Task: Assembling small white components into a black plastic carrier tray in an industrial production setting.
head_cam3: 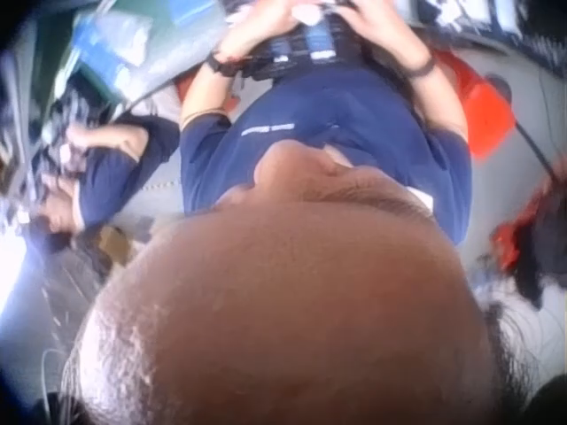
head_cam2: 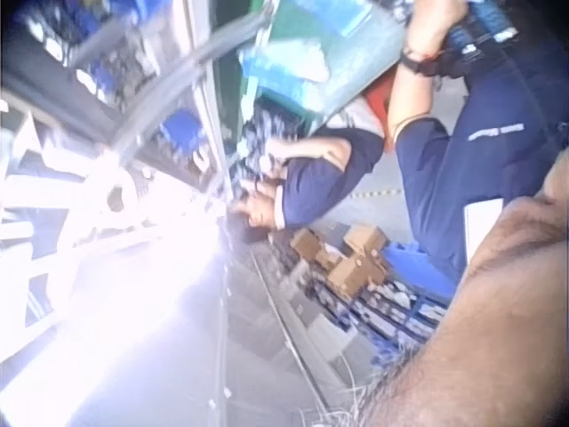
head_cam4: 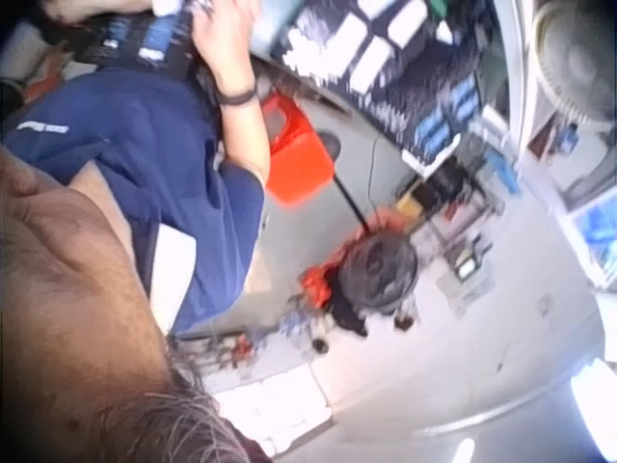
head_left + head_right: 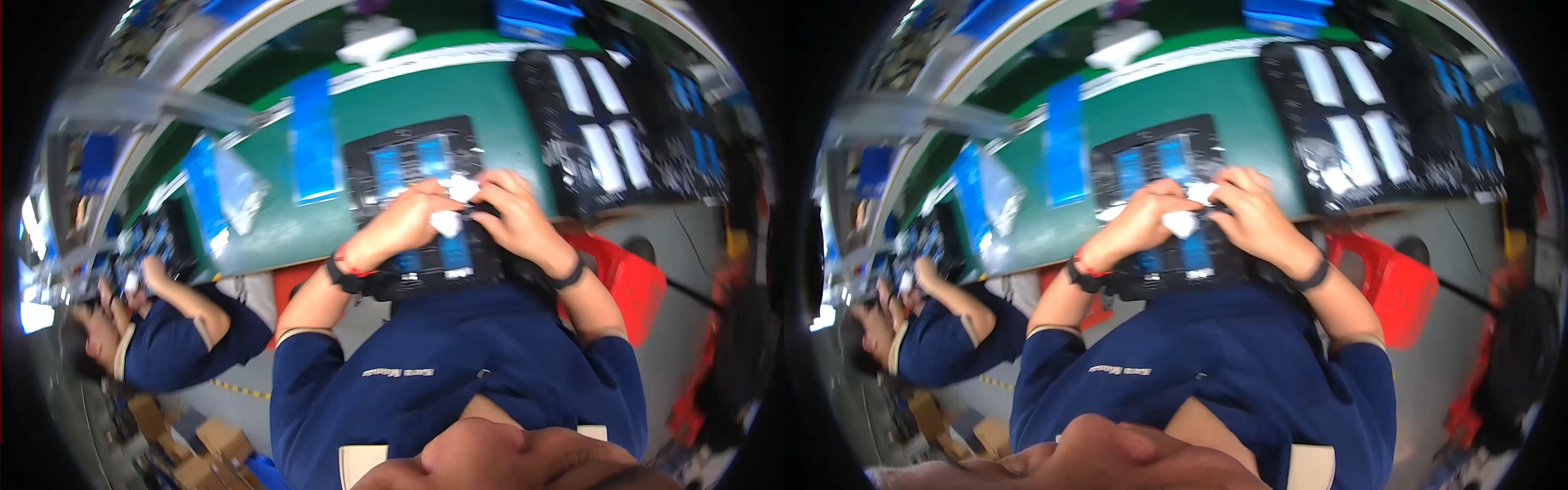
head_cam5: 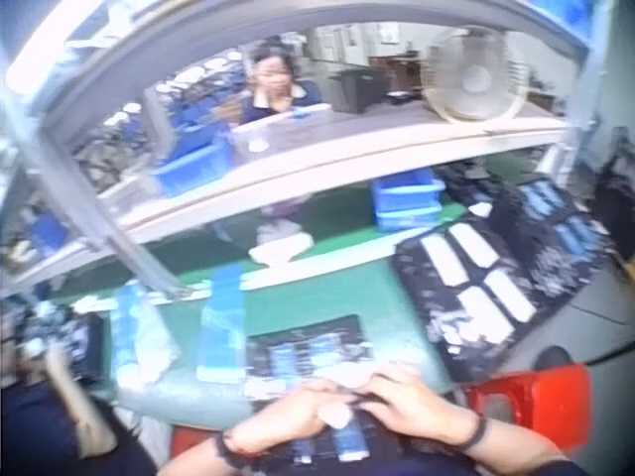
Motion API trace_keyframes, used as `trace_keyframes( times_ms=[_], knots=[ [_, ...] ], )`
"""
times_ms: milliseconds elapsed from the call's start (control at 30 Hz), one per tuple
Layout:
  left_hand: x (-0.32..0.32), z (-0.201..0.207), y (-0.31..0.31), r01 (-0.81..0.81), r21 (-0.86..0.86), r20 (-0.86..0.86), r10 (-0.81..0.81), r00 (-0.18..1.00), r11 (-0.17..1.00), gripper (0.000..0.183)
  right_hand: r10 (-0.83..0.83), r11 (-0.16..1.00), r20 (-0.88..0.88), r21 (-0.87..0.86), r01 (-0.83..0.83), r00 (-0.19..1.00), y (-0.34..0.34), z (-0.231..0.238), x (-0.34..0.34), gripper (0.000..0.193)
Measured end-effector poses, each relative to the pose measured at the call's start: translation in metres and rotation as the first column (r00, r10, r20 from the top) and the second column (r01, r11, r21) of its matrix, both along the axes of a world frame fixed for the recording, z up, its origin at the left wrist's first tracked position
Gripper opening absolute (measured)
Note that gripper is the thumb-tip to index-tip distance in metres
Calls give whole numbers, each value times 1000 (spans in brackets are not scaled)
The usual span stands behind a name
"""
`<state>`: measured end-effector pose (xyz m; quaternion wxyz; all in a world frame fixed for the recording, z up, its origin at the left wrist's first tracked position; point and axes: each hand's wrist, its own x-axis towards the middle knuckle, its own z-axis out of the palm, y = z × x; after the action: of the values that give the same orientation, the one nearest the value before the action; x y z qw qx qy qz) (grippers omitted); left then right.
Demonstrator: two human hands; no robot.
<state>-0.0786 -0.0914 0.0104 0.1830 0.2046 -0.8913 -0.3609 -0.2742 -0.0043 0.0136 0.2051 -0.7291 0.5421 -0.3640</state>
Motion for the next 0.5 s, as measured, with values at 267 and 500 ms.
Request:
trace_keyframes(
  times_ms=[267, 500],
  knots=[
    [17, -7, 8, -87, 219, -52, 100, 994, 972, 16, 195, 979, -162, 91, -183, 967, 39, 19, 6, 24],
    [54, -24, 22, -357, 380, -254, 468, 847, 853, 15, 225, 973, -180, 91, -211, 958, 22, 20, 15, 23]
  ],
)
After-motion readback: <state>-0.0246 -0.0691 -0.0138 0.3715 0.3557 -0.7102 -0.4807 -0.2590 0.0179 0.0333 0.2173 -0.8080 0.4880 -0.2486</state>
